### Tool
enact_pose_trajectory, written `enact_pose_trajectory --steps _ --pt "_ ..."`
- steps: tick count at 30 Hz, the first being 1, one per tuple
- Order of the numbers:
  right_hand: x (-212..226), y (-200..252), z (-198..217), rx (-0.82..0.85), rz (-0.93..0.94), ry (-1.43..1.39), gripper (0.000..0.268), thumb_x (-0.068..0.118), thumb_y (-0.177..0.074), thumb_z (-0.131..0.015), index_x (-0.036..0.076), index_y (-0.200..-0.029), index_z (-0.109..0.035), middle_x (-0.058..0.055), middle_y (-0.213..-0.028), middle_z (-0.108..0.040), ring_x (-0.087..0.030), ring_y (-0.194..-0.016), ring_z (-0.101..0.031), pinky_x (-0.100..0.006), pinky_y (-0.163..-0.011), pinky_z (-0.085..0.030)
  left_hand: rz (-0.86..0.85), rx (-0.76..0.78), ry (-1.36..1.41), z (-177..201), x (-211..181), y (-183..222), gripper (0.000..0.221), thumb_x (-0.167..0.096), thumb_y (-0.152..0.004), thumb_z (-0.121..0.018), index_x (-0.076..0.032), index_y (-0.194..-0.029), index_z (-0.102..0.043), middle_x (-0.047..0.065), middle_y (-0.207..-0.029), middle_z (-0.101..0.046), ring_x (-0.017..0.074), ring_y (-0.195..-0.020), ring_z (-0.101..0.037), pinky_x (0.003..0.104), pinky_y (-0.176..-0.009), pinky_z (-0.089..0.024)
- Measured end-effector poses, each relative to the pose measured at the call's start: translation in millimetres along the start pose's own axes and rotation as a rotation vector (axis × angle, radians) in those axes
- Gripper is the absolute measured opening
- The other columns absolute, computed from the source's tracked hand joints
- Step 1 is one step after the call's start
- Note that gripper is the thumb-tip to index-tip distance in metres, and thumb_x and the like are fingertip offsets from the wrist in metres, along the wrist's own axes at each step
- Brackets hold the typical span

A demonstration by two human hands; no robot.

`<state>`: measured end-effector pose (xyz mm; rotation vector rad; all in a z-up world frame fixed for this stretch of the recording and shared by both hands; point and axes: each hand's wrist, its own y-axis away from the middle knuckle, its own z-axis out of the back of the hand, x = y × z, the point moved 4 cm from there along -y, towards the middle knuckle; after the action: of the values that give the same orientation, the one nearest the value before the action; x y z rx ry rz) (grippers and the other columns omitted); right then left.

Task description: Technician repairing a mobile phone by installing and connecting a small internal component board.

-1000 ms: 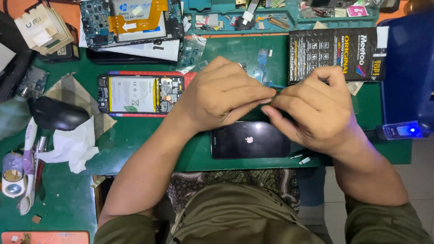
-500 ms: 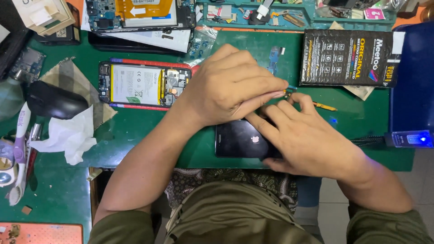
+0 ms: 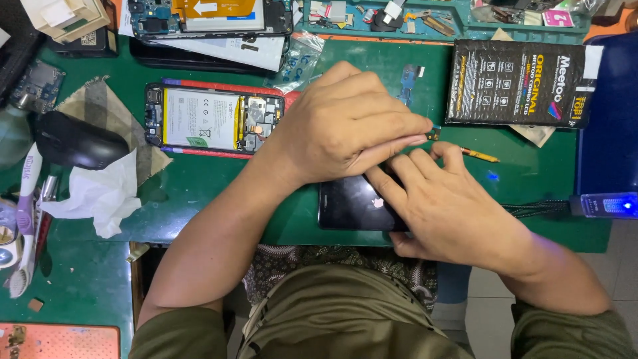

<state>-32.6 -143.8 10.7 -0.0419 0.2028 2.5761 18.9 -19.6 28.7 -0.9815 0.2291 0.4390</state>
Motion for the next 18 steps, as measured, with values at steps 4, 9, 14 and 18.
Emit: enact_pose_trajectory --steps 4,9,14,18 --pt "-0.1 -0.6 0.1 -0.009 -0.004 0.000 0.078 0.048 -0.048 -0.062 0.007 -0.112 -0.044 -0.007 -0.081 -0.047 -0.023 -0.072 -0.045 -0.038 -0.069 -0.036 -0.005 0.002 0.016 -0.6 0.4 0.8 0.005 -0.011 -0.088 -0.058 -0.008 -0.089 -0.062 -0.001 -0.081 -0.063 0.0188 -0.066 -0.051 0.029 -0.059 -0.030" --pt "-0.9 -2.0 1.4 -0.011 -0.033 -0.010 0.076 0.045 -0.045 -0.062 0.008 -0.108 -0.044 -0.010 -0.091 -0.048 -0.026 -0.082 -0.046 -0.037 -0.066 -0.035 -0.007 0.015 0.034 -2.2 1.8 2.2 0.007 -0.012 -0.088 -0.057 -0.007 -0.090 -0.062 -0.001 -0.083 -0.064 0.0199 -0.066 -0.049 0.030 -0.059 -0.030" --pt "-2.1 -1.4 -1.1 -0.012 -0.033 0.022 0.074 0.048 -0.045 -0.062 0.008 -0.104 -0.045 -0.012 -0.091 -0.050 -0.025 -0.083 -0.045 -0.037 -0.065 -0.034 -0.025 0.038 0.032 -3.3 2.3 3.6 0.009 -0.011 -0.089 -0.055 -0.008 -0.093 -0.062 -0.001 -0.086 -0.064 0.0204 -0.068 -0.051 0.030 -0.060 -0.031" --pt "-3.6 -1.3 -3.1 -0.028 -0.035 -0.001 0.073 0.046 -0.047 -0.060 0.008 -0.108 -0.044 -0.013 -0.094 -0.051 -0.026 -0.087 -0.045 -0.037 -0.065 -0.034 -0.022 0.030 0.034 -2.6 1.9 3.3 0.009 -0.010 -0.088 -0.055 -0.007 -0.092 -0.062 0.000 -0.086 -0.064 0.0205 -0.068 -0.051 0.030 -0.060 -0.031"
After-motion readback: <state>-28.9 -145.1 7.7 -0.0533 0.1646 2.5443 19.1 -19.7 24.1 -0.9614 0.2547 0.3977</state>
